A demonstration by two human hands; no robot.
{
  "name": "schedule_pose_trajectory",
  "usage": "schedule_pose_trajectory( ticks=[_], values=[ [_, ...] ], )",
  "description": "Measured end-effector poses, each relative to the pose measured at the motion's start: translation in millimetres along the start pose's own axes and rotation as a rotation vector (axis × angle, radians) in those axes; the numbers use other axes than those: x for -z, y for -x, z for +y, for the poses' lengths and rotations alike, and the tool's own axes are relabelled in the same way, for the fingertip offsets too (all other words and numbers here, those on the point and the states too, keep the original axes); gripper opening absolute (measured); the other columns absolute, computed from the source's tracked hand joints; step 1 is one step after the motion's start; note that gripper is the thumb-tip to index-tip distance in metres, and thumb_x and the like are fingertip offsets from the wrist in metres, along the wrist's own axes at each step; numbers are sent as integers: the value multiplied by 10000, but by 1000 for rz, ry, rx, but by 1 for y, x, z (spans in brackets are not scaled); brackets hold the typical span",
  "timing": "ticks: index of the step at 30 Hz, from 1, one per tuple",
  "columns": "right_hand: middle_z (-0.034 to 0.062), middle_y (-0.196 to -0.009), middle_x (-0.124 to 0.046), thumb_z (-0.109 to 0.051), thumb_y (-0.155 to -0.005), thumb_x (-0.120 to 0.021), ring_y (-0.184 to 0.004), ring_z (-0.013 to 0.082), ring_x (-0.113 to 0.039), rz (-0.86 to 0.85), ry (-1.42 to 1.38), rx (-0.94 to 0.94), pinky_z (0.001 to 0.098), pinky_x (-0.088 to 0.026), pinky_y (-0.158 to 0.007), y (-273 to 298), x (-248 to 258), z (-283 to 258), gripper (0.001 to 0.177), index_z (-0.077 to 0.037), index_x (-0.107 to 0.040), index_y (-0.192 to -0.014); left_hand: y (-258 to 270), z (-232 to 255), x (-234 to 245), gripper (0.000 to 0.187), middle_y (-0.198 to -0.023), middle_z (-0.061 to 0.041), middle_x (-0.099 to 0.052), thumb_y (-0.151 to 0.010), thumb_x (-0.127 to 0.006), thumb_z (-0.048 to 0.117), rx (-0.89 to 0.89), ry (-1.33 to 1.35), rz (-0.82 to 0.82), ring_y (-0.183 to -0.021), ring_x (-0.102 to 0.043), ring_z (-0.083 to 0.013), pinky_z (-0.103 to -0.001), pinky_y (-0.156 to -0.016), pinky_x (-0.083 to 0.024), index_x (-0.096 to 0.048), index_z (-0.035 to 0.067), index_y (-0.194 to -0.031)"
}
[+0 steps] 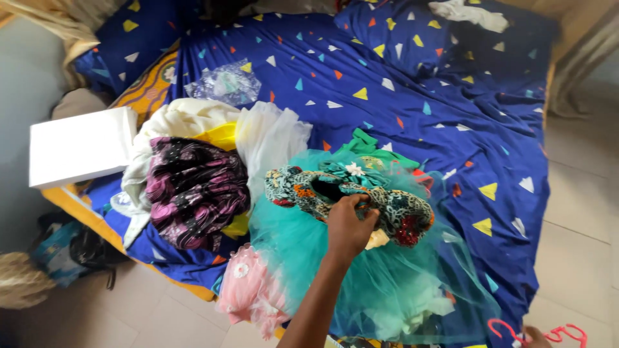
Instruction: Organizing a small green dress and placing it on a red plastic hanger.
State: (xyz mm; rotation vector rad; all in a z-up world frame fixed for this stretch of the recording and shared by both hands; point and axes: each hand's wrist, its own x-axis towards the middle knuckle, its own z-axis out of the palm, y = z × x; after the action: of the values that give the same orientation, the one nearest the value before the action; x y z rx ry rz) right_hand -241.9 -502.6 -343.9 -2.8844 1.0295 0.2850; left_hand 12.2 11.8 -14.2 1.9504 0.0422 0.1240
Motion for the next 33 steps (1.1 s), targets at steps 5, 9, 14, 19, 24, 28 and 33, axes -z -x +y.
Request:
schedule_pose_trajectory(
  ticks=[5,9,14,19,24,28,33],
  values=[
    [173,-889,-766,-291,-708,-868,-808,332,-761,-31,17,-72,434,-649,-794,-9,-9,-7,857,-264,-583,-1516,1,1,7,392,-1049,-160,-740,-766,-819,211,30,-5,-53,-974,-724,-307,-412,-872,-563,-746,23,-1102],
    [179,-868,-759,-302,-710,-888,-886,397,-761,11,-68,-119,498,-598,-835,31,71,-74,629,-182,-675,-1290,1,-4,8,400,-1067,-160,-733,-774,-819,201,4,-10,-84,-1004,-711,-307,-419,-883,-547,-733,6,-1112],
    [127,-839,-814,-429,-947,-689,-856,334,-828,-203,61,-137,447,-640,-912,16,67,-83,355,-139,-834,-1091,-1,-7,4,412,-1067,-164,-739,-770,-824,209,-15,-17,-87,-997,-714,-308,-416,-886,-548,-730,-2,-1111],
    [166,-968,-819,-218,-817,-662,-923,361,-807,-246,-183,-202,498,-568,-940,-27,-14,-69,517,-148,-678,-1329,0,-3,7,429,-1064,-171,-746,-765,-816,207,7,-28,-110,-997,-720,-307,-414,-885,-549,-724,-4,-1127],
    [242,-978,-769,-155,-945,-617,-977,387,-777,-184,-808,-559,450,-597,-885,0,3,-108,422,145,-610,-1242,1,-3,13,401,-1061,-172,-749,-775,-804,194,-27,-18,-123,-996,-726,-302,-406,-886,-553,-730,-9,-1113],
    [223,-970,-704,-204,-1080,-484,-924,362,-717,-117,-1591,-878,383,-630,-752,-37,-39,-67,343,118,-548,-1179,2,0,15,415,-1084,-156,-742,-784,-796,193,28,-27,-136,-1010,-724,-288,-397,-859,-561,-714,1,-1143],
    [119,-996,-700,-242,-1044,-585,-814,191,-750,-12,-1731,-563,380,-625,-706,-33,-13,-19,312,53,-599,-1147,2,-2,12,410,-1069,-155,-739,-775,-811,171,7,-12,-112,-1003,-725,-286,-399,-874,-558,-719,4,-1138]
  ],
)
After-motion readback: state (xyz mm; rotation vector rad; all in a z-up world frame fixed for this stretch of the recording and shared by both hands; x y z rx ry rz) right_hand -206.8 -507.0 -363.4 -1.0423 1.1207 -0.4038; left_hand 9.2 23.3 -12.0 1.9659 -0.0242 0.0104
